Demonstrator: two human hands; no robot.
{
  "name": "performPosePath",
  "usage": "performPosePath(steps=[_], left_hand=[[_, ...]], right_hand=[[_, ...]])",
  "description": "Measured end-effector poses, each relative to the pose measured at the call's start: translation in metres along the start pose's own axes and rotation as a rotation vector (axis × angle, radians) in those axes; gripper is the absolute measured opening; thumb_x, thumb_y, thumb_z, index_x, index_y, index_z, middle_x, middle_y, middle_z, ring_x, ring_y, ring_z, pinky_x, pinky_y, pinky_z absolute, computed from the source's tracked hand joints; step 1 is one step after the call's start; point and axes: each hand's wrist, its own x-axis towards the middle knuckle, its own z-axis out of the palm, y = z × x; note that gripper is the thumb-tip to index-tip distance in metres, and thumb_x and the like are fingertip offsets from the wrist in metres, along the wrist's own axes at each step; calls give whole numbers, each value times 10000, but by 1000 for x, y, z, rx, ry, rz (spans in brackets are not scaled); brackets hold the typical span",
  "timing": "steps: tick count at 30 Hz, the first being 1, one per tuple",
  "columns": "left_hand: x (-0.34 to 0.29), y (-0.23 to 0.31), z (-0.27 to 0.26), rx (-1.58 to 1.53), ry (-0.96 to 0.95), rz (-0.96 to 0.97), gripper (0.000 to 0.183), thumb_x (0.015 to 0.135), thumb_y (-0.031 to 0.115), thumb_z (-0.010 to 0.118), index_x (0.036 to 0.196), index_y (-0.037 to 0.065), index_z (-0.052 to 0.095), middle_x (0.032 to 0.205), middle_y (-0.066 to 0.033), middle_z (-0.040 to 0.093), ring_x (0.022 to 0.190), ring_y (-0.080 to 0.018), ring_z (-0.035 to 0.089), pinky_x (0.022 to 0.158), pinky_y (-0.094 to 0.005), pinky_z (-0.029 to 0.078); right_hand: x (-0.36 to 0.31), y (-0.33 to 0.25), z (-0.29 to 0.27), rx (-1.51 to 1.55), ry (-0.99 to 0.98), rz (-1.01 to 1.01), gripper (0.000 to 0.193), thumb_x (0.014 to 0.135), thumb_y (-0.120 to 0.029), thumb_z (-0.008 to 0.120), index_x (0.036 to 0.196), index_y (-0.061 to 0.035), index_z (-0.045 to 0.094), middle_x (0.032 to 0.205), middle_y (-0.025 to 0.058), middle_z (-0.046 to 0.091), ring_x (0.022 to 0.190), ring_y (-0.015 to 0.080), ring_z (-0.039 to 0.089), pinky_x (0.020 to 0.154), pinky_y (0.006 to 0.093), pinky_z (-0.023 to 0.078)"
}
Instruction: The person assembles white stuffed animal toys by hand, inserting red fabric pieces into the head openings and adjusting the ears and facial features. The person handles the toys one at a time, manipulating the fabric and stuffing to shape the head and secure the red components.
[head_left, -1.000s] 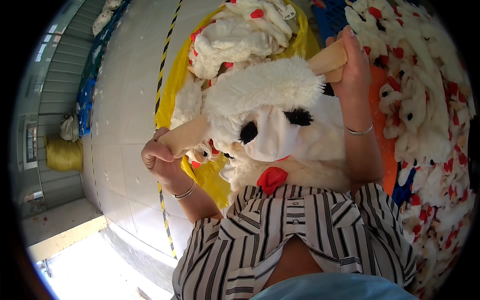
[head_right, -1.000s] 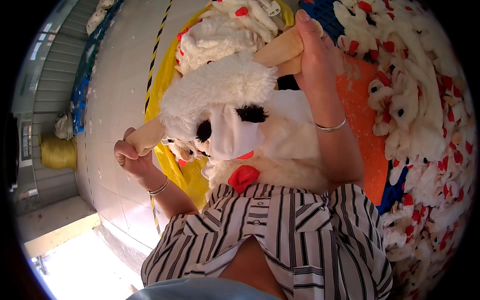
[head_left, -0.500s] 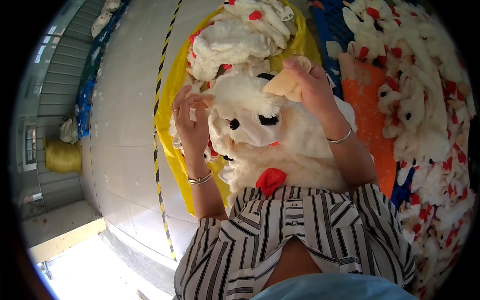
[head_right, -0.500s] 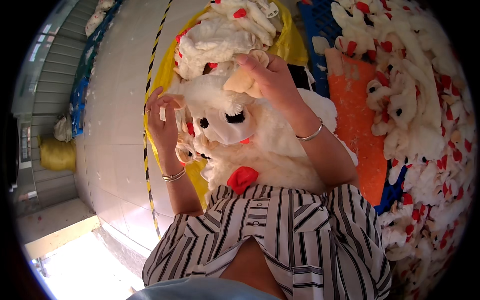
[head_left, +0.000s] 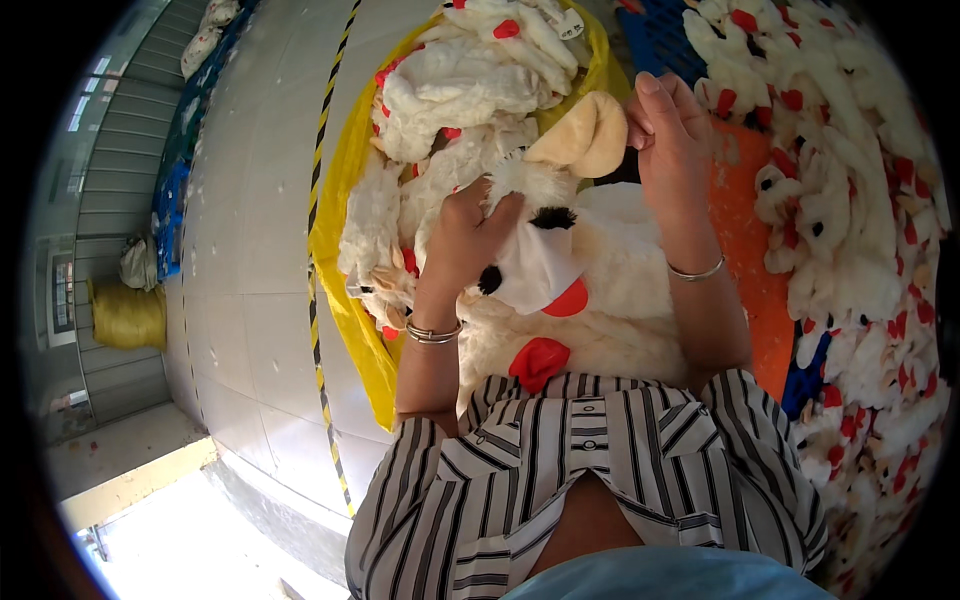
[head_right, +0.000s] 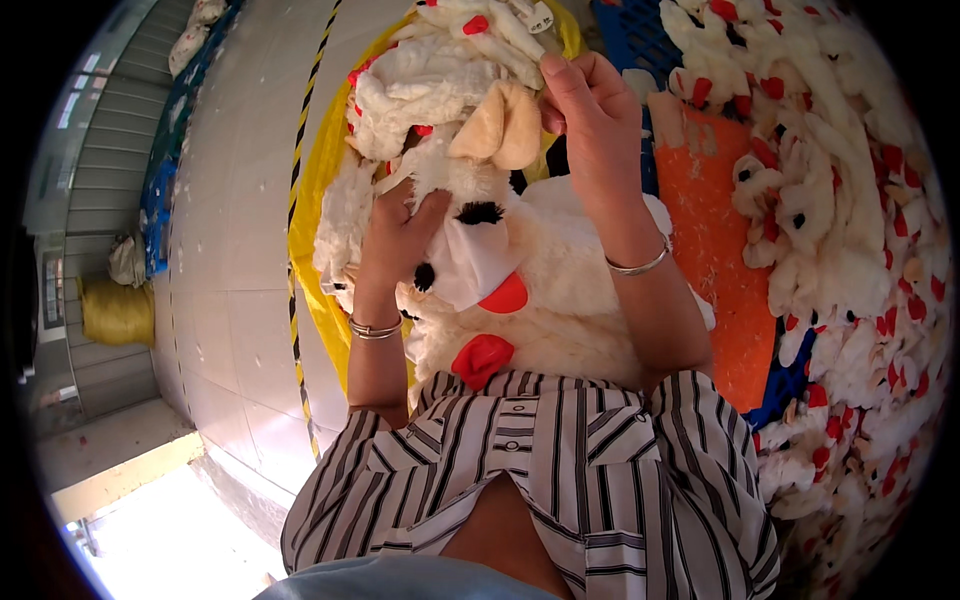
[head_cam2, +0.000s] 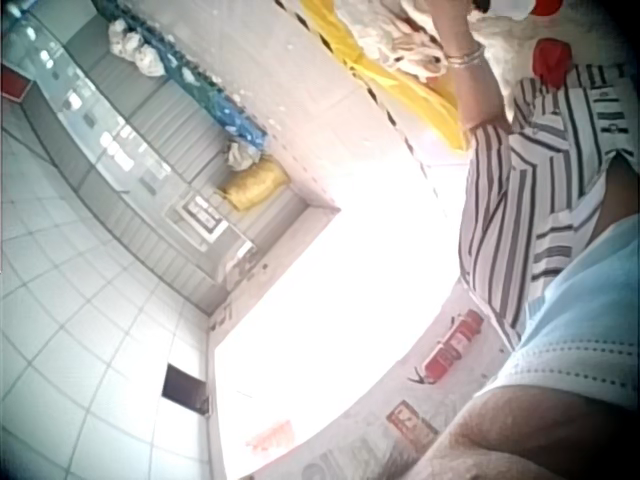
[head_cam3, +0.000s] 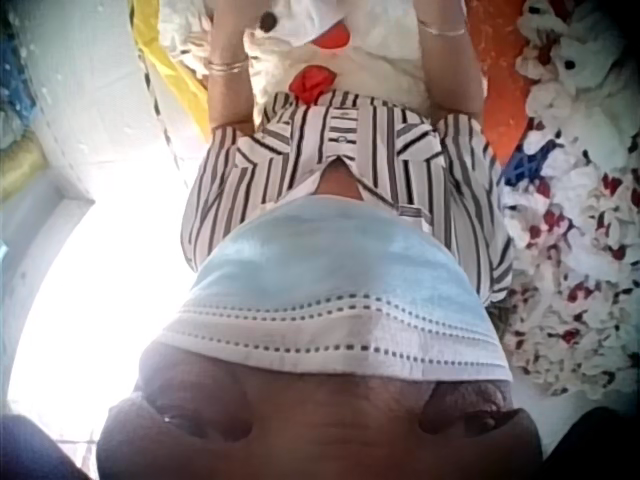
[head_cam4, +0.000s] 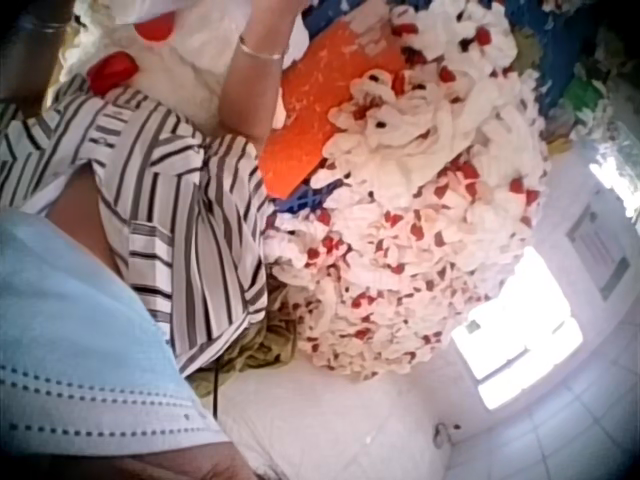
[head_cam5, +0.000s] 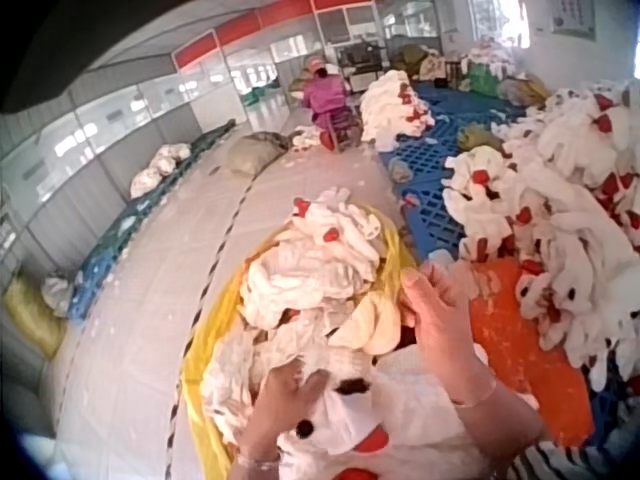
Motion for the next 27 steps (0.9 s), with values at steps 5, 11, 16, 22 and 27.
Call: performPosePath(steps=[5, 11, 16, 22, 27], left_hand=[[-1, -3, 3, -342, 19, -222, 309, 955, 296, 627, 959, -11, 655, 708, 28, 609, 625, -41, 491, 541, -245, 421], [-2, 6, 2, -439, 21, -202, 327, 980, 295, 592, 1034, -20, 661, 866, -12, 662, 747, -55, 552, 658, -223, 460], [-4, 3, 2, -653, 102, -192, 321, 961, 297, 624, 1065, -5, 657, 918, -16, 673, 794, -71, 587, 696, -236, 488], [-11, -10, -5, -374, -254, -153, 486, 829, 338, 785, 1128, -14, 633, 983, -37, 684, 852, -104, 615, 756, -263, 514], [-17, 5, 0, -518, -258, -186, 500, 844, 349, 767, 1135, -32, 625, 1006, -53, 684, 902, -124, 620, 779, -274, 514]], right_hand=[[-29, -2, 19, -396, -411, -145, 152, 893, -73, 667, 860, -19, 529, 765, 24, 510, 693, 120, 495, 623, 260, 417], [-42, 26, 19, -629, -549, -92, 166, 810, -77, 721, 885, -21, 585, 898, 98, 573, 779, 274, 591, 681, 347, 480], [-46, 24, 20, -633, -560, -158, 133, 813, -46, 700, 872, -9, 586, 854, 111, 572, 760, 303, 580, 685, 363, 472], [-33, 27, 0, -710, -413, -198, 137, 815, -32, 693, 862, 3, 569, 795, 124, 564, 742, 309, 577, 665, 357, 466], [-34, 12, 9, -750, -352, -192, 180, 802, -65, 724, 839, -9, 557, 787, 108, 558, 725, 272, 582, 622, 353, 460]])
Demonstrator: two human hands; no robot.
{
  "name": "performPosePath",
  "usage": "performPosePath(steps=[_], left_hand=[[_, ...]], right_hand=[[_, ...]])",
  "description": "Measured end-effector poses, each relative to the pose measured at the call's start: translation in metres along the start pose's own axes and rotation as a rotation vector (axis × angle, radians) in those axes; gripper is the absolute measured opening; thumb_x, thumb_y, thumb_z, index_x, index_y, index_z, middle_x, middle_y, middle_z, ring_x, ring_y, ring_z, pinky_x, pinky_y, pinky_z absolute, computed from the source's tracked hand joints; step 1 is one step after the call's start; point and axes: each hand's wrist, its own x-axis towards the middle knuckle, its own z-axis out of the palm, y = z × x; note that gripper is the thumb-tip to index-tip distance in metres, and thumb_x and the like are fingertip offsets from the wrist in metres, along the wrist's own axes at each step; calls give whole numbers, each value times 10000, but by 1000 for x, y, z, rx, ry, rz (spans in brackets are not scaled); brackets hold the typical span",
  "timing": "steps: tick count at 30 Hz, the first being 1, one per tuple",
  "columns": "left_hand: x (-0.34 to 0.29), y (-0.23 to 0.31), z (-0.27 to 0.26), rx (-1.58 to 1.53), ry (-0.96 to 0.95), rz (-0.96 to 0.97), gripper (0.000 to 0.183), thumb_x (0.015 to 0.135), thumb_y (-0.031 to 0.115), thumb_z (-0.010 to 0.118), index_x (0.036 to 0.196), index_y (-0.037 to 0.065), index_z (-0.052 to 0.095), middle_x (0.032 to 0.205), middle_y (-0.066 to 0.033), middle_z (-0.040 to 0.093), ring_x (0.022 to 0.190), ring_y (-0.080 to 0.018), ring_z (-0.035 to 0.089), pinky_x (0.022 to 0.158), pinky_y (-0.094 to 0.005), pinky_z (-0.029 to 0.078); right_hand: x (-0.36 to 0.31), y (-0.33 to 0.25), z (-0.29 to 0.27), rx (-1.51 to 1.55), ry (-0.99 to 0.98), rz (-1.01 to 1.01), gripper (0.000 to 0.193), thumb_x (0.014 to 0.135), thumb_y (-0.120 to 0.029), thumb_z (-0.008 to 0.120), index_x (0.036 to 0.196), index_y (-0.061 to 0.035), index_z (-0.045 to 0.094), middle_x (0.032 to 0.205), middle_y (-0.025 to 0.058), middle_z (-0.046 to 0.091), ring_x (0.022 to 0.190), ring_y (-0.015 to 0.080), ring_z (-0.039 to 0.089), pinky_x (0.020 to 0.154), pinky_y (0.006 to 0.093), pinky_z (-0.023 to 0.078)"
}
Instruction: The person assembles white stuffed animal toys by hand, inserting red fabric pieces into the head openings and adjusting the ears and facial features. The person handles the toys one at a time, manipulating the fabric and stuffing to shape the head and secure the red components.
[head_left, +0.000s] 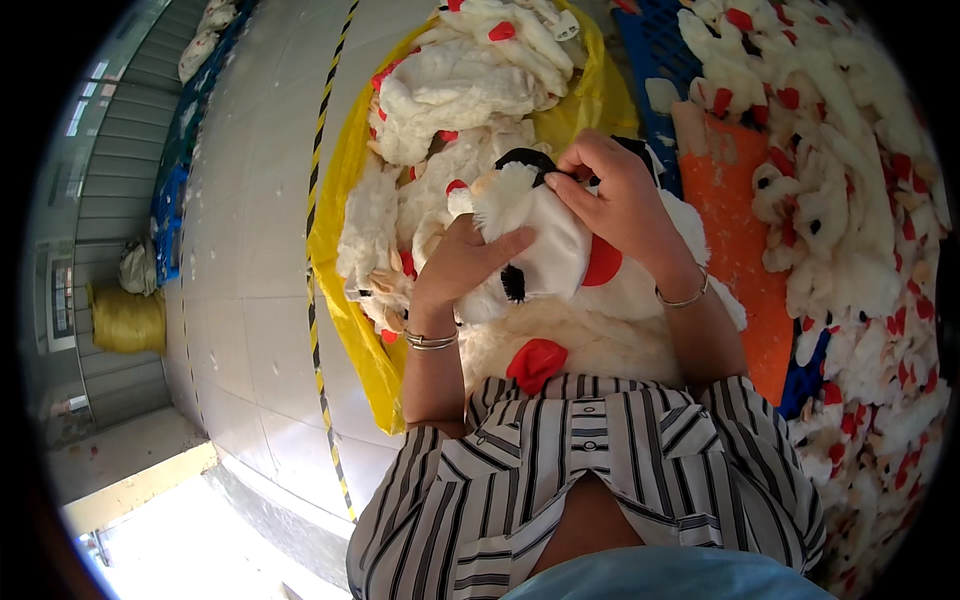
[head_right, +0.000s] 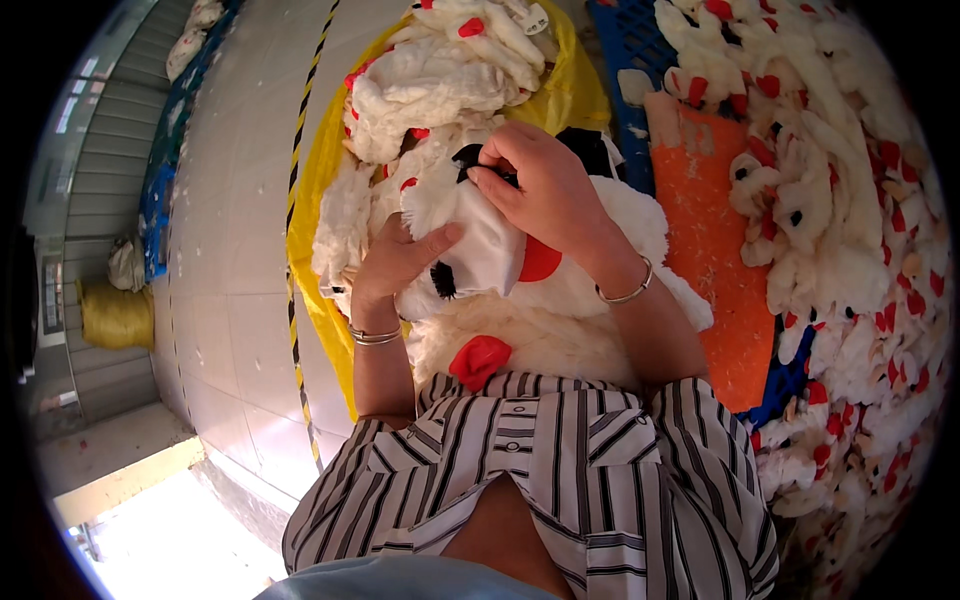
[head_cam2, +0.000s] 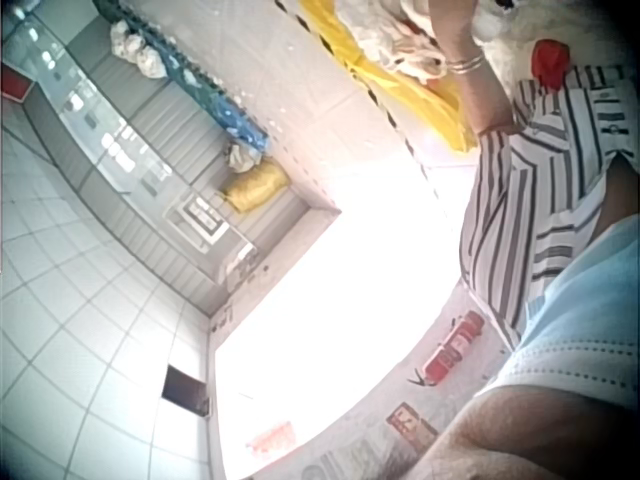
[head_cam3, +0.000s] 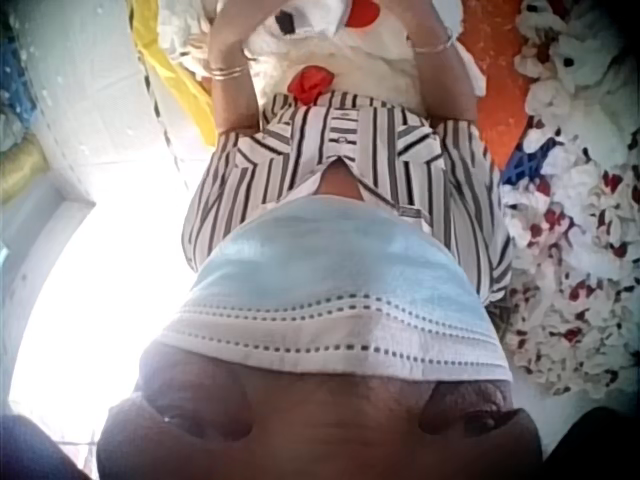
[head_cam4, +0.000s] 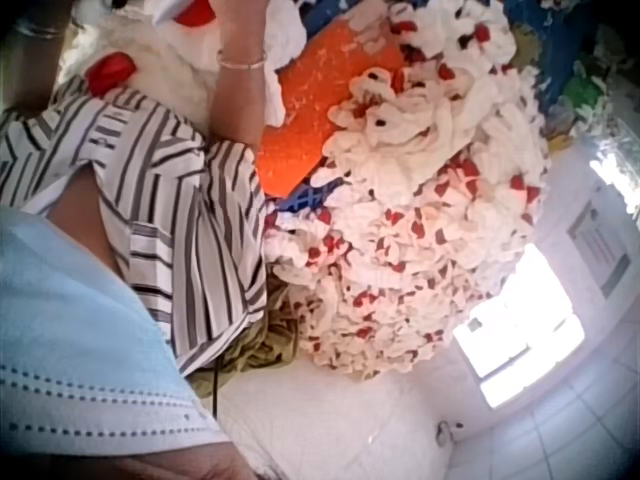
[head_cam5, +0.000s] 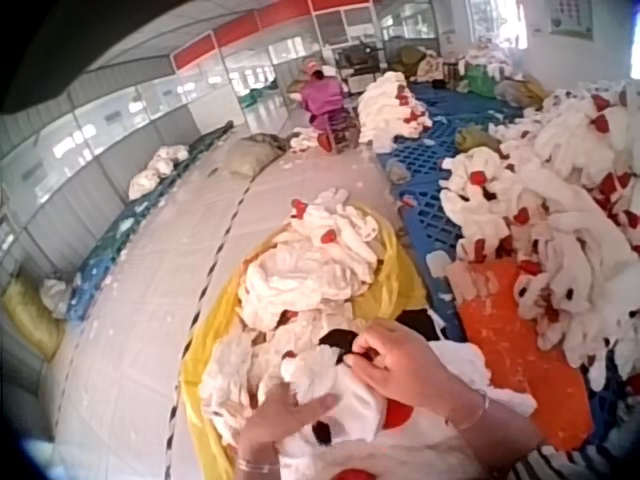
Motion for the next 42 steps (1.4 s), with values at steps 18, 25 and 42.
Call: performPosePath(steps=[18, 25, 42], left_hand=[[12, -20, 2, -275, 457, 45, 321, 930, 328, 659, 986, 14, 695, 939, -9, 687, 820, -60, 607, 712, -208, 477], [9, -18, -19, -428, 431, 52, 336, 935, 317, 656, 1027, -4, 690, 1003, -29, 700, 855, -83, 631, 771, -214, 490], [5, -30, -30, -69, 456, 130, 290, 974, 310, 611, 832, 67, 685, 741, 70, 594, 677, -24, 487, 608, -183, 383]], right_hand=[[-17, -11, 44, -89, -364, -154, 271, 881, -202, 650, 719, -29, 519, 692, 112, 585, 668, 294, 579, 602, 410, 423], [-13, 14, -10, 237, -142, 398, 297, 947, -221, 627, 764, -8, 528, 700, -12, 504, 662, 91, 445, 613, 297, 405], [-25, -32, -43, 772, -162, 449, 322, 978, -258, 586, 1033, 43, 684, 855, 2, 673, 746, 57, 572, 661, 223, 460]])
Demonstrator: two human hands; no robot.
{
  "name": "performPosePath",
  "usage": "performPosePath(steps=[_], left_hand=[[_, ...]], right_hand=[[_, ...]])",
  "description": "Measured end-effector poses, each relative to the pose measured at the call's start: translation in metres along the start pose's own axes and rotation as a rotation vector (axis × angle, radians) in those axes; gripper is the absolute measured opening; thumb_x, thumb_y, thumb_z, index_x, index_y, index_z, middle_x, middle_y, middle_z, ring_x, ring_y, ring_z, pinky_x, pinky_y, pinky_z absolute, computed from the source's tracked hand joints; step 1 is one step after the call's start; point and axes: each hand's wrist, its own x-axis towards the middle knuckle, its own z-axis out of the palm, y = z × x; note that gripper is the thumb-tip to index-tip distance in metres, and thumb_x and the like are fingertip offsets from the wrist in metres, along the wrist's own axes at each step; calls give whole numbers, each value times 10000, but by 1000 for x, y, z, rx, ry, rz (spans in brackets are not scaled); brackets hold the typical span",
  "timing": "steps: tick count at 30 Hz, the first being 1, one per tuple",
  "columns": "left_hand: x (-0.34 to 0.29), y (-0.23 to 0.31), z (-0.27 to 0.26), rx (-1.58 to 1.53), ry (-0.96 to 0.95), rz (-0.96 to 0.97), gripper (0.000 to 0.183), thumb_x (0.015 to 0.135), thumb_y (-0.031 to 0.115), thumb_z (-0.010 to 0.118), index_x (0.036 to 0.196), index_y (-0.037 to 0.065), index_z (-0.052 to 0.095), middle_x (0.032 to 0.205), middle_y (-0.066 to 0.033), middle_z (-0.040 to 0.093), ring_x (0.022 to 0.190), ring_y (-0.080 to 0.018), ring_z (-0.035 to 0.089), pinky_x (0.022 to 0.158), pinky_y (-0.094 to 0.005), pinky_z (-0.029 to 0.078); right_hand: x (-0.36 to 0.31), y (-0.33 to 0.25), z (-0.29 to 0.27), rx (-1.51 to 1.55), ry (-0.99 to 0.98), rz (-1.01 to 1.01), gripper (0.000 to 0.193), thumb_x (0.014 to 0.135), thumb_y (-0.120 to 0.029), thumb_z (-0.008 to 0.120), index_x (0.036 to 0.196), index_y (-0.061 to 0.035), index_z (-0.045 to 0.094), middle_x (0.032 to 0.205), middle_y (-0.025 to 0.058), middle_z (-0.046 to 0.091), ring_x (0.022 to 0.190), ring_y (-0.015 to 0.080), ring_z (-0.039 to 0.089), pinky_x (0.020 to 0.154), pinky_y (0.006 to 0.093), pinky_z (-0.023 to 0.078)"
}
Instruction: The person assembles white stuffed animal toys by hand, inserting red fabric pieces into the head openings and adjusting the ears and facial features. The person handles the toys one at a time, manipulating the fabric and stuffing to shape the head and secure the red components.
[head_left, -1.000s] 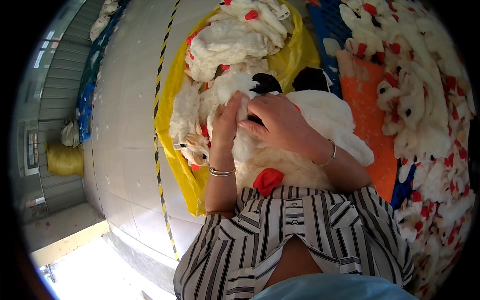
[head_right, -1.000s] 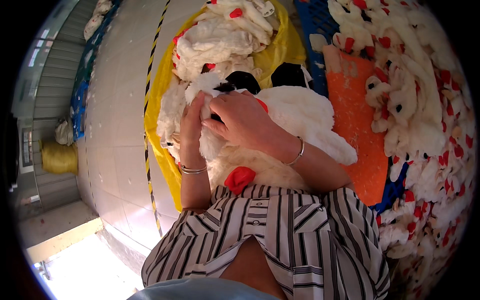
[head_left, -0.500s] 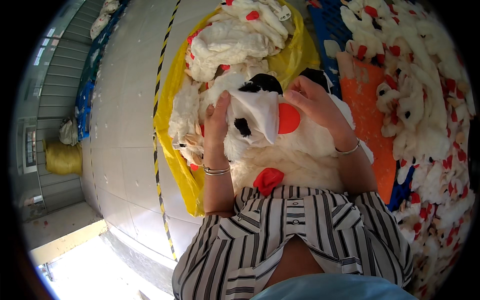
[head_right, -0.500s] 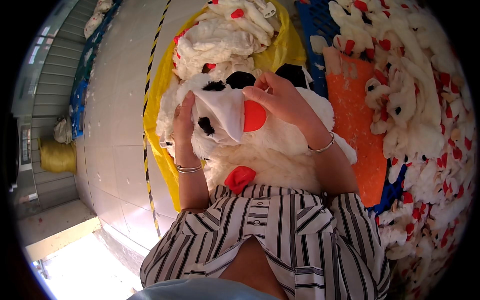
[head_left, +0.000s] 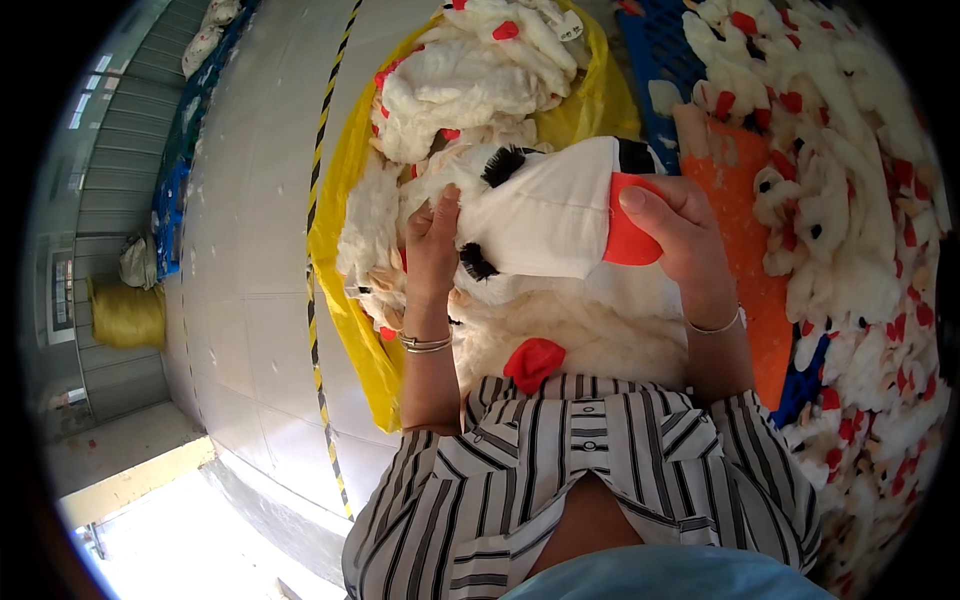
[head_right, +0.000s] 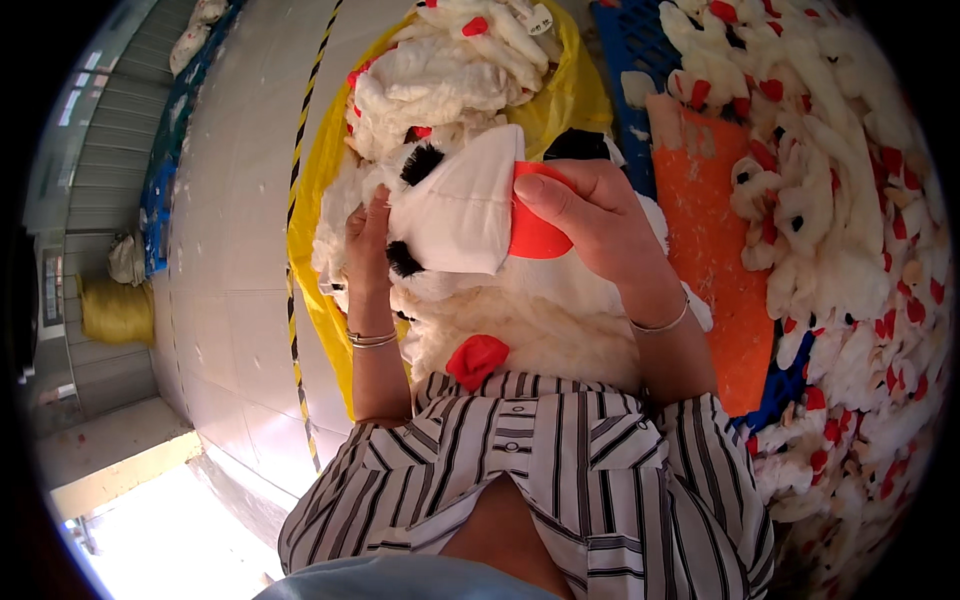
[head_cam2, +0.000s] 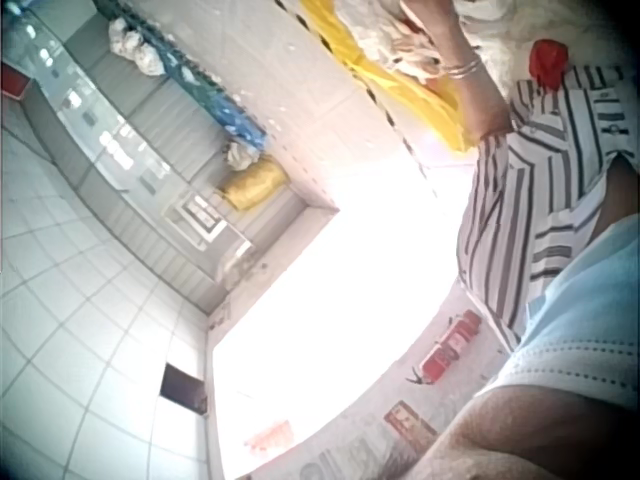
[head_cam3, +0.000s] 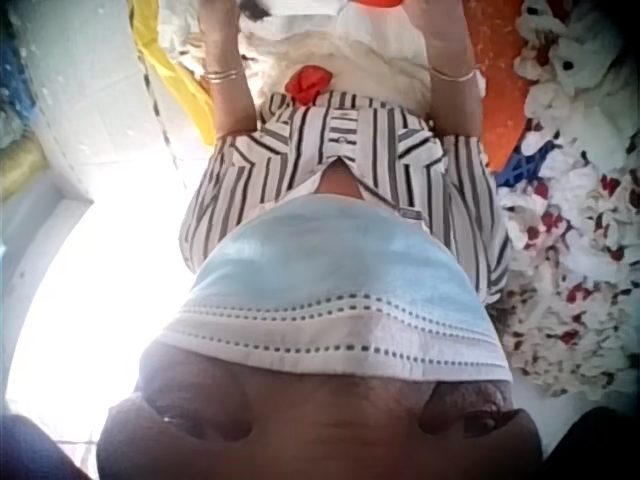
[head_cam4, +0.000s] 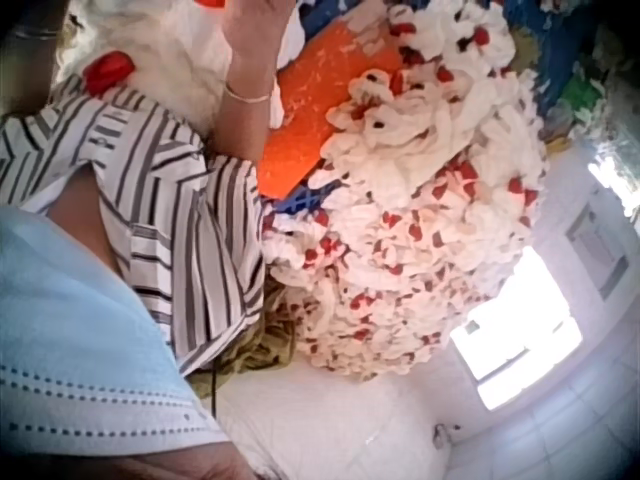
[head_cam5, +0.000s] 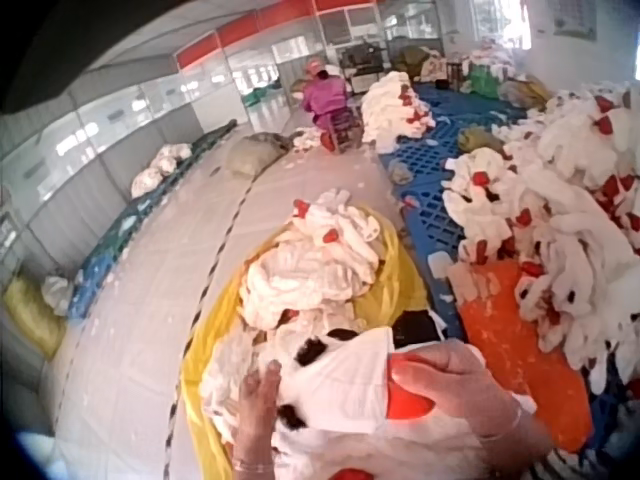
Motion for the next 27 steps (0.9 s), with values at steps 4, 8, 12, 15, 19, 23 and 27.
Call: performPosePath(steps=[4, 8, 12, 15, 19, 23, 27], left_hand=[[18, 59, 25, -299, 62, 125, 282, 992, 281, 581, 829, 62, 653, 673, 85, 527, 640, -18, 462, 610, -178, 378], [72, 39, 24, 27, -8, 302, 403, 960, 247, 593, 1274, 6, 516, 1169, -86, 593, 1024, -131, 562, 857, -279, 467], [65, -49, -2, 380, -56, 164, 595, 911, 277, 649, 1396, 15, 425, 1352, -146, 527, 1228, -223, 518, 998, -334, 437], [30, -75, -14, 399, -178, -41, 646, 883, 278, 680, 1406, 8, 414, 1343, -165, 541, 1214, -225, 538, 995, -330, 444], [12, -84, -37, 575, -418, -194, 707, 832, 259, 727, 1410, 2, 410, 1261, -163, 604, 1117, -219, 603, 959, -305, 471], [5, -91, -50, 563, -365, -276, 525, 803, 214, 747, 1247, -15, 587, 1081, -103, 689, 1006, -183, 642, 903, -295, 495], [8, -84, -74, 273, -111, -140, 352, 837, 124, 711, 1160, 0, 644, 1005, -60, 697, 941, -127, 637, 860, -270, 501]], right_hand=[[33, -35, 4, 178, -115, -197, 294, 977, -270, 591, 1006, 13, 664, 833, 12, 661, 768, 59, 606, 676, 225, 468], [79, 8, -8, -212, -18, -106, 311, 961, -289, 596, 1092, -7, 601, 973, 63, 664, 936, 137, 624, 830, 277, 468], [64, 84, -37, -685, 20, 48, 397, 903, -297, 677, 1149, -10, 557, 1113, 109, 630, 1062, 206, 596, 913, 316, 457], [44, 105, -59, -919, 107, 17, 484, 833, -285, 749, 1165, 1, 545, 1145, 147, 628, 1082, 253, 600, 915, 337, 462], [36, 94, -62, -1054, 105, -11, 511, 814, -304, 754, 1164, 6, 546, 1118, 183, 646, 1040, 301, 628, 888, 347, 477], [27, 88, -60, -1008, -69, 193, 525, 834, -381, 709, 1133, 22, 556, 1023, 228, 660, 962, 362, 638, 832, 403, 489], [23, 85, -55, -1091, -360, 325, 436, 861, -323, 687, 1110, 13, 566, 944, 223, 666, 904, 345, 650, 786, 392, 490]])
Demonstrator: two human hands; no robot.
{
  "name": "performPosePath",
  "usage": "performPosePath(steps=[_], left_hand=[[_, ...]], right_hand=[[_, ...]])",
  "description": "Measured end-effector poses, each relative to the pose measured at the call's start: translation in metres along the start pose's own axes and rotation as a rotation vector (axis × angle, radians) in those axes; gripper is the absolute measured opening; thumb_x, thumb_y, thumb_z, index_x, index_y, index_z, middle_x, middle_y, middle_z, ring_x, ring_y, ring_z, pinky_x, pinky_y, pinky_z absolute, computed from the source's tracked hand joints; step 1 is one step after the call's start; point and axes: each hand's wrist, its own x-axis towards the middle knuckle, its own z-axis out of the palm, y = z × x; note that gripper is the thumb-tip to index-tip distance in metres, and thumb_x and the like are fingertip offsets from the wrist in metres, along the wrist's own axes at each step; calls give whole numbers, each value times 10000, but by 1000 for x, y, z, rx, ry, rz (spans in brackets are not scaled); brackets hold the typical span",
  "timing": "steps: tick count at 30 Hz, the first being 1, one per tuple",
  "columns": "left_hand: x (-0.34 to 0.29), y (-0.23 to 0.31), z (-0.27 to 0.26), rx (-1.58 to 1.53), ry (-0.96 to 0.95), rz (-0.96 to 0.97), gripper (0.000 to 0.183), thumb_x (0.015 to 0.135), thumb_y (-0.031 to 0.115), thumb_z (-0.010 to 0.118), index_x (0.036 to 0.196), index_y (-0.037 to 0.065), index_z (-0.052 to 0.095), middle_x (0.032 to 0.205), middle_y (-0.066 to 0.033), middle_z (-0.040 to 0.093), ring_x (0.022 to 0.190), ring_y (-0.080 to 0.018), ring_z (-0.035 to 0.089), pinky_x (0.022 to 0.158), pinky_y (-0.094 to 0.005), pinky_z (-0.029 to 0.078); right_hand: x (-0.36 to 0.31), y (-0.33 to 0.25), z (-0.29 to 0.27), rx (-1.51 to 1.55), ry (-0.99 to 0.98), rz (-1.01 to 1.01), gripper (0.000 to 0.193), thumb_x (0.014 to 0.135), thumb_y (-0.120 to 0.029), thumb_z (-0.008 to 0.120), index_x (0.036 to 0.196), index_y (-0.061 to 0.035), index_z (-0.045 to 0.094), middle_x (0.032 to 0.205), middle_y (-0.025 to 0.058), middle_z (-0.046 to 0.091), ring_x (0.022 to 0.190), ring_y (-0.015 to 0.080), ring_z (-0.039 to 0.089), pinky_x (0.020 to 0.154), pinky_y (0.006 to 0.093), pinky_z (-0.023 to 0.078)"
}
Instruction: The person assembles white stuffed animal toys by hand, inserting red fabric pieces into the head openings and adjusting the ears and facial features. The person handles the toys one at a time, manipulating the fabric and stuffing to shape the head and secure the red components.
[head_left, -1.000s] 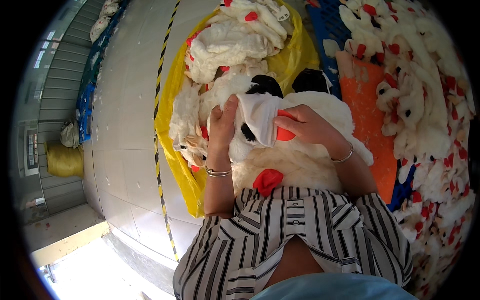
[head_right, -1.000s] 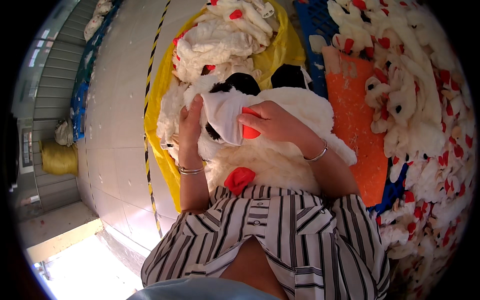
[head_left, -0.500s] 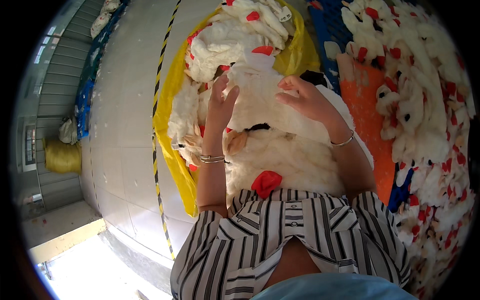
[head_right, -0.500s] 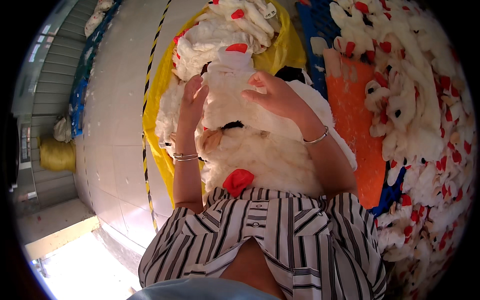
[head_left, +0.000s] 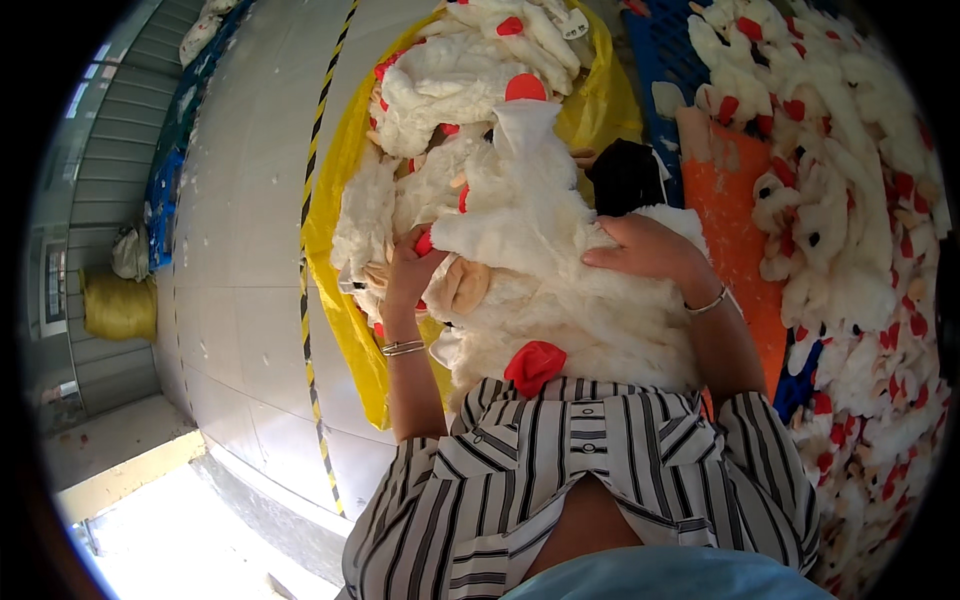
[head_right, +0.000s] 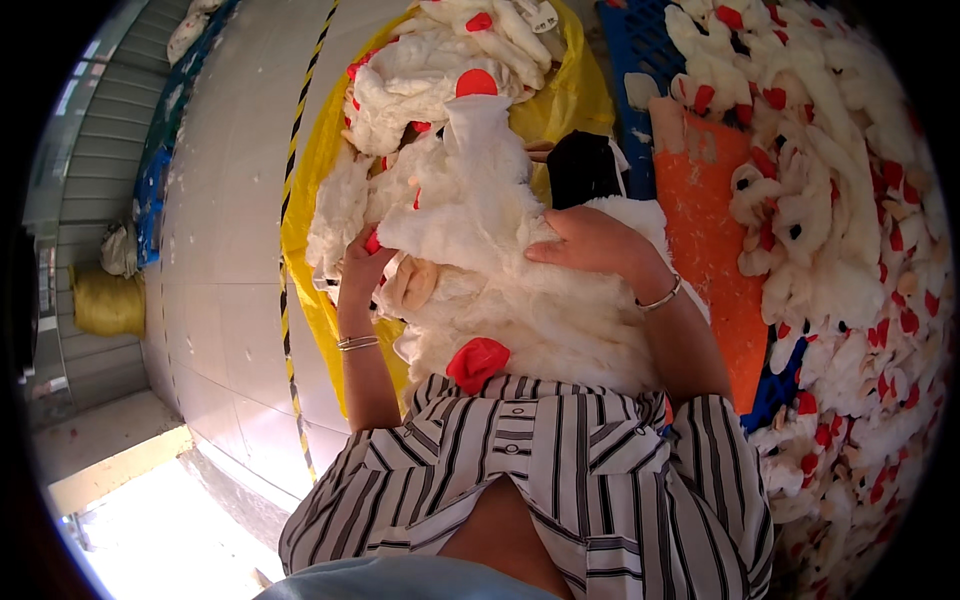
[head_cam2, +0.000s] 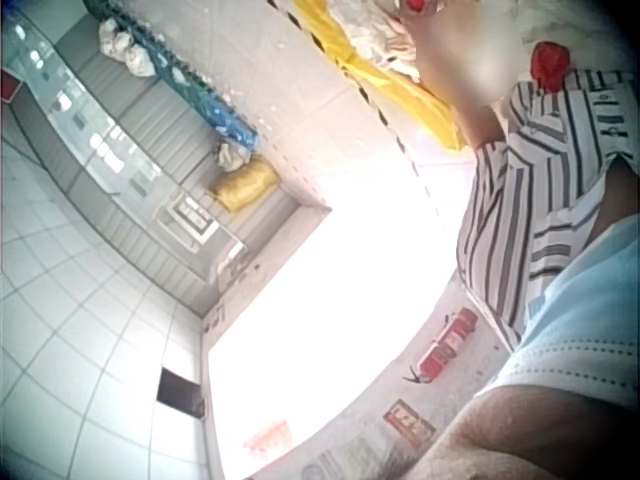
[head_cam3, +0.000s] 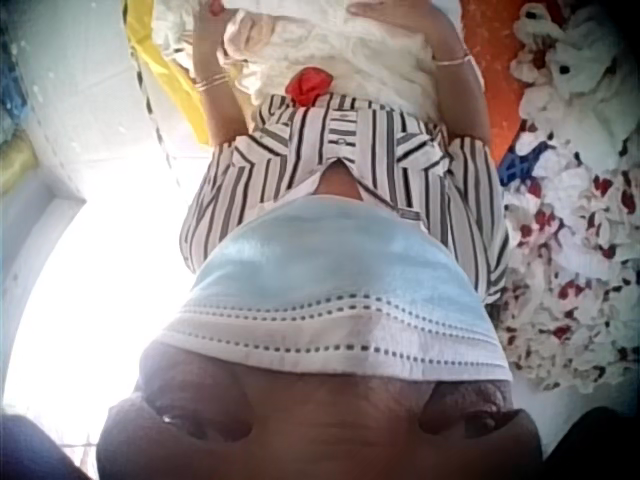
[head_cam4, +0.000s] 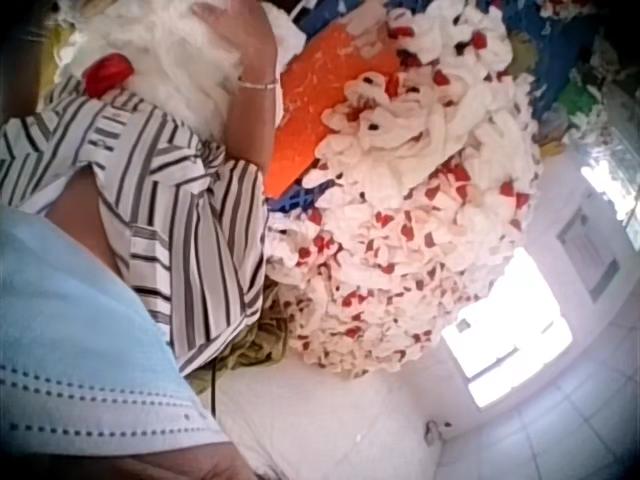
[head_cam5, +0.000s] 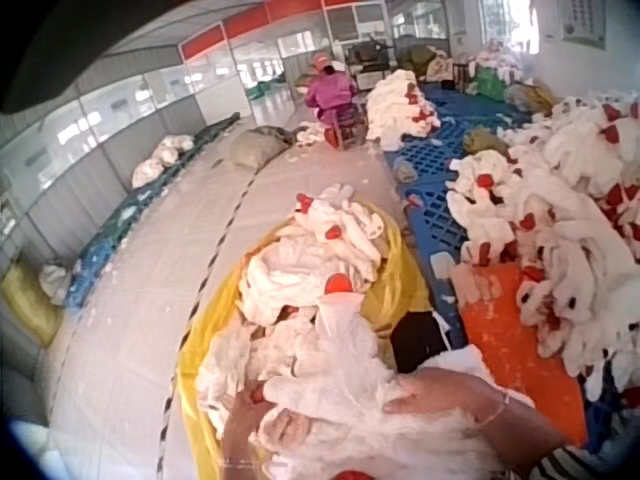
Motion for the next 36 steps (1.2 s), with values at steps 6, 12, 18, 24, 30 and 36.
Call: performPosePath(steps=[6, 12, 18, 24, 30, 36], left_hand=[[-22, 77, -7, -323, -154, 274, 214, 858, -7, 670, 1070, 16, 649, 987, -17, 666, 906, -96, 611, 828, -264, 501], [-32, 134, 43, -382, -281, 453, 246, 842, -43, 686, 1057, 9, 580, 956, -20, 636, 879, -99, 614, 794, -250, 507], [-35, 148, 66, -233, -219, 430, 241, 839, -41, 693, 1047, 31, 596, 933, 3, 604, 742, -43, 556, 666, -195, 466], [-28, 141, 85, -210, -50, 590, 188, 835, -58, 678, 969, 44, 595, 877, 22, 572, 672, -3, 495, 578, -160, 410], [-31, 146, 91, -338, -43, 493, 150, 855, -56, 655, 942, 43, 584, 878, 29, 573, 702, -1, 522, 616, -155, 431], [-24, 137, 97, -237, -82, 433, 188, 859, -22, 676, 1029, 34, 617, 853, 38, 562, 686, -2, 505, 619, -163, 425]], right_hand=[[17, -45, -20, 29, 310, -288, 374, 817, -182, 739, 1098, -3, 570, 947, 145, 648, 876, 294, 636, 755, 345, 490], [12, -115, -20, 332, 512, -625, 340, 793, -97, 747, 1068, 7, 575, 860, 73, 629, 750, 167, 595, 686, 284, 481], [4, -95, -18, 715, 593, -460, 194, 850, -96, 723, 944, 21, 600, 779, 29, 630, 659, 42, 565, 575, 203, 469], [1, -93, -24, 517, 775, -534, 145, 839, -34, 712, 934, -2, 608, 846, 3, 614, 665, 45, 546, 558, 202, 429], [4, -93, -22, 406, 874, -591, 134, 828, -22, 707, 923, -10, 614, 893, 20, 613, 667, 93, 549, 567, 239, 422], [7, -93, -15, 485, 744, -532, 141, 850, -44, 695, 944, -7, 597, 789, 47, 621, 655, 104, 568, 595, 251, 462]])
